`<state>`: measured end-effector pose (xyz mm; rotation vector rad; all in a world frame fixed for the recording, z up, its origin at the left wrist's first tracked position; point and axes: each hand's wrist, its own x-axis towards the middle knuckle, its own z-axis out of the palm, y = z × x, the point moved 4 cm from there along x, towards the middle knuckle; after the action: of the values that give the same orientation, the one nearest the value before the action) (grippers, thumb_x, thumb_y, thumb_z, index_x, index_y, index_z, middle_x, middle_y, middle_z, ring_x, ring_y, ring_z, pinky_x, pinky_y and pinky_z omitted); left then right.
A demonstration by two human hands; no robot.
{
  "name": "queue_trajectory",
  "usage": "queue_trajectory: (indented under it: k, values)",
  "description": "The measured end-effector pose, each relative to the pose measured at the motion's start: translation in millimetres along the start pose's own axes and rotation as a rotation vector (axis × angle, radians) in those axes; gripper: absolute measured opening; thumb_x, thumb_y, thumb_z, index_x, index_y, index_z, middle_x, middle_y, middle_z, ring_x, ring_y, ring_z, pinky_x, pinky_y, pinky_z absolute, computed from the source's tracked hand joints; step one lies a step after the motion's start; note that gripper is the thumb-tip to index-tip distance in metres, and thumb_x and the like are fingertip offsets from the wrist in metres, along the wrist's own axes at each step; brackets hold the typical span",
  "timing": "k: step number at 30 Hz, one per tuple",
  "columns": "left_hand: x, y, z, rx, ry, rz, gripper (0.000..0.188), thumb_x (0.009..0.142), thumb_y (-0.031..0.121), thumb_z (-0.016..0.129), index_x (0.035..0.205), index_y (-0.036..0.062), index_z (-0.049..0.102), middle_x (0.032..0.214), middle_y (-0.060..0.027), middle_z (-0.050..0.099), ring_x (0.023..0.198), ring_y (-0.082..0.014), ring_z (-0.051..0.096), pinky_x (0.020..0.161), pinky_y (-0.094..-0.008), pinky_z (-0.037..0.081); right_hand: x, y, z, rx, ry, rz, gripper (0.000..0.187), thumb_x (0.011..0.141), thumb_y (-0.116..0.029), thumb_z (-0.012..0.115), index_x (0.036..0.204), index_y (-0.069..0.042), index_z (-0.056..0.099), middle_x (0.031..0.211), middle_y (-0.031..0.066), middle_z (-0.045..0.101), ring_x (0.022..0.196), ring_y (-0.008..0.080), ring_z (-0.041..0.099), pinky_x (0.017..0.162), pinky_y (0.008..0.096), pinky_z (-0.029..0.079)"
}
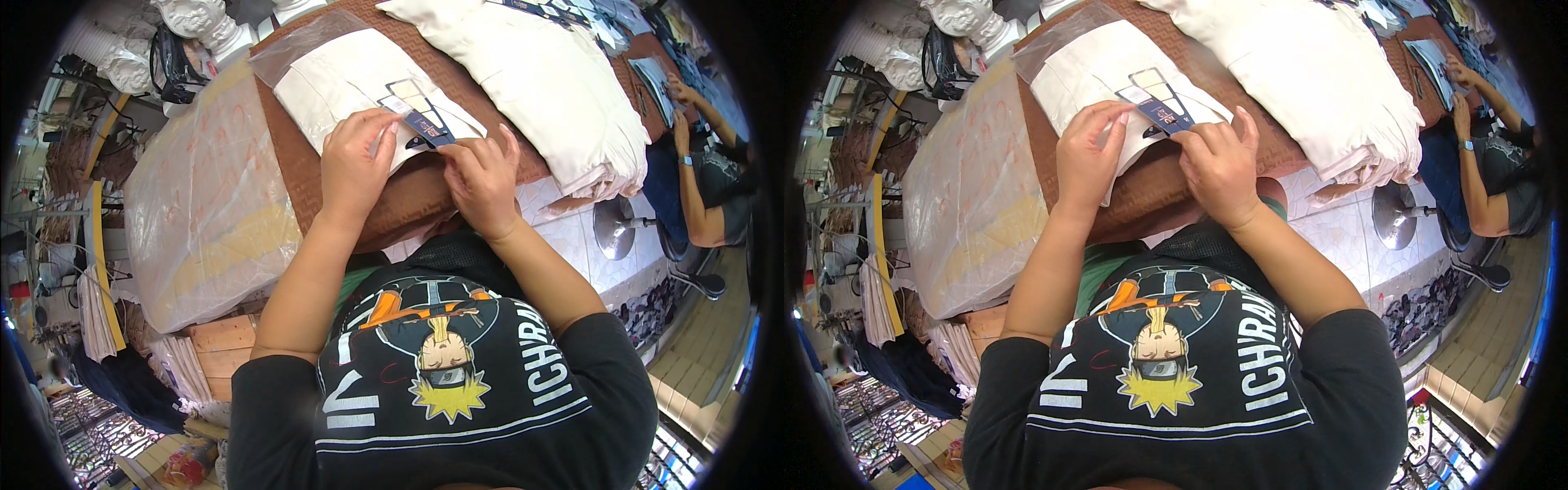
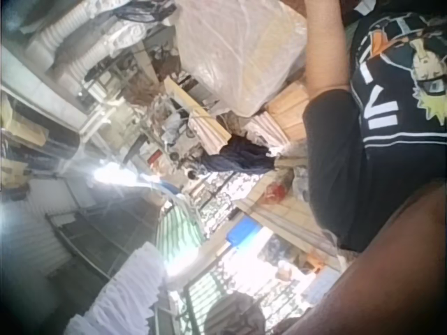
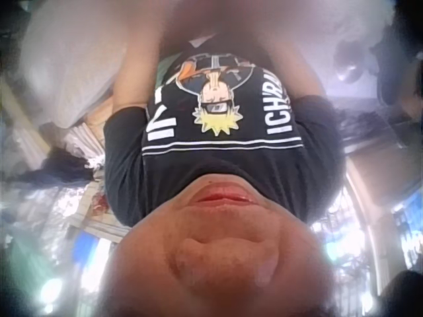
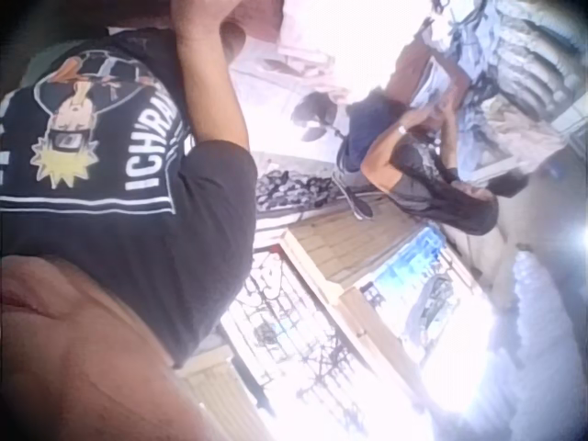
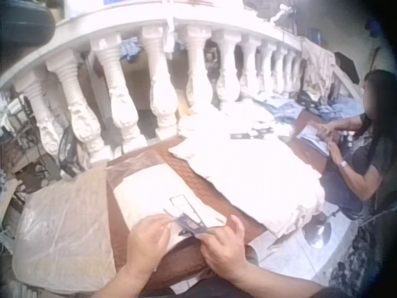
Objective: The person folds a shirt and places it inside a clear plastic bag. They then seal the bag and apply a blue product tag to the front of the packaged shirt.
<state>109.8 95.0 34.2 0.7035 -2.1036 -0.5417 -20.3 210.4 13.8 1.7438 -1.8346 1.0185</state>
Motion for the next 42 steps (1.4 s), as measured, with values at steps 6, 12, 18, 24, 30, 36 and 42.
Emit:
queue_trajectory:
  k: [6,12,18,24,30,36,42]
  values:
    - [-3.4,3.4,2.2,0.094,-0.017,0.052,0.015,0.083,0.009,0.064,0.096,0.0090,0.071,0.094,-0.0085,0.067,0.088,-0.0243,0.064,0.078,-0.0329,0.049,14.6,-10.8,23.6,0.001,-0.020,-0.036,0.018,0.073,-0.013,0.068,0.091,-0.013,0.067,0.089,-0.0010,0.059,0.085,0.0165,0.057,0.100,0.0460,0.030]
    - [-2.9,-2.4,1.8,0.026,0.017,0.039,0.014,0.083,0.010,0.064,0.095,0.0094,0.070,0.092,-0.0072,0.066,0.086,-0.0233,0.063,0.076,-0.0331,0.048,10.7,0.3,1.0,0.181,-0.029,0.039,0.023,0.074,-0.017,0.072,0.095,-0.011,0.066,0.093,0.0017,0.062,0.090,0.0194,0.058,0.094,0.0418,0.033]
    - [-2.5,0.0,1.7,0.025,-0.009,0.002,0.014,0.084,0.010,0.063,0.096,0.0087,0.071,0.093,-0.0089,0.067,0.087,-0.0230,0.064,0.077,-0.0314,0.049,1.5,27.3,2.5,0.312,-0.079,0.415,0.031,0.075,-0.020,0.073,0.103,-0.008,0.064,0.094,0.0051,0.064,0.093,0.0230,0.057,0.088,0.0382,0.037]
    - [-0.1,-0.2,0.5,-0.008,-0.005,-0.004,0.015,0.084,0.009,0.063,0.097,0.0081,0.071,0.093,-0.0091,0.067,0.087,-0.0232,0.064,0.078,-0.0316,0.049,13.7,21.6,20.3,0.328,-0.213,0.320,0.039,0.081,-0.027,0.068,0.114,-0.008,0.062,0.101,0.0086,0.065,0.103,0.0268,0.055,0.094,0.0436,0.035]
    - [-1.5,-1.7,0.3,0.021,-0.012,0.008,0.015,0.085,0.009,0.062,0.097,0.0072,0.070,0.093,-0.0099,0.067,0.088,-0.0246,0.064,0.078,-0.0323,0.049,25.3,5.6,40.9,0.356,-0.266,0.223,0.044,0.086,-0.037,0.059,0.118,-0.006,0.059,0.111,0.0150,0.062,0.118,0.0344,0.048,0.104,0.0579,0.023]
    - [-2.8,-4.5,-0.2,-0.023,0.009,-0.014,0.015,0.083,0.013,0.063,0.096,0.0102,0.070,0.094,-0.0054,0.065,0.087,-0.0241,0.061,0.079,-0.0356,0.044,27.4,6.2,54.8,0.273,-0.422,0.107,0.047,0.088,-0.035,0.054,0.125,-0.005,0.052,0.128,0.0175,0.051,0.127,0.0392,0.039,0.103,0.0640,0.019]
    - [-2.6,-4.1,1.5,-0.033,-0.005,-0.018,0.016,0.083,0.013,0.063,0.097,0.0102,0.070,0.094,-0.0052,0.065,0.088,-0.0242,0.060,0.079,-0.0355,0.044,30.1,2.7,63.3,0.314,-0.460,0.047,0.053,0.087,-0.036,0.054,0.129,-0.004,0.048,0.132,0.0203,0.045,0.131,0.0403,0.033,0.104,0.0653,0.017]
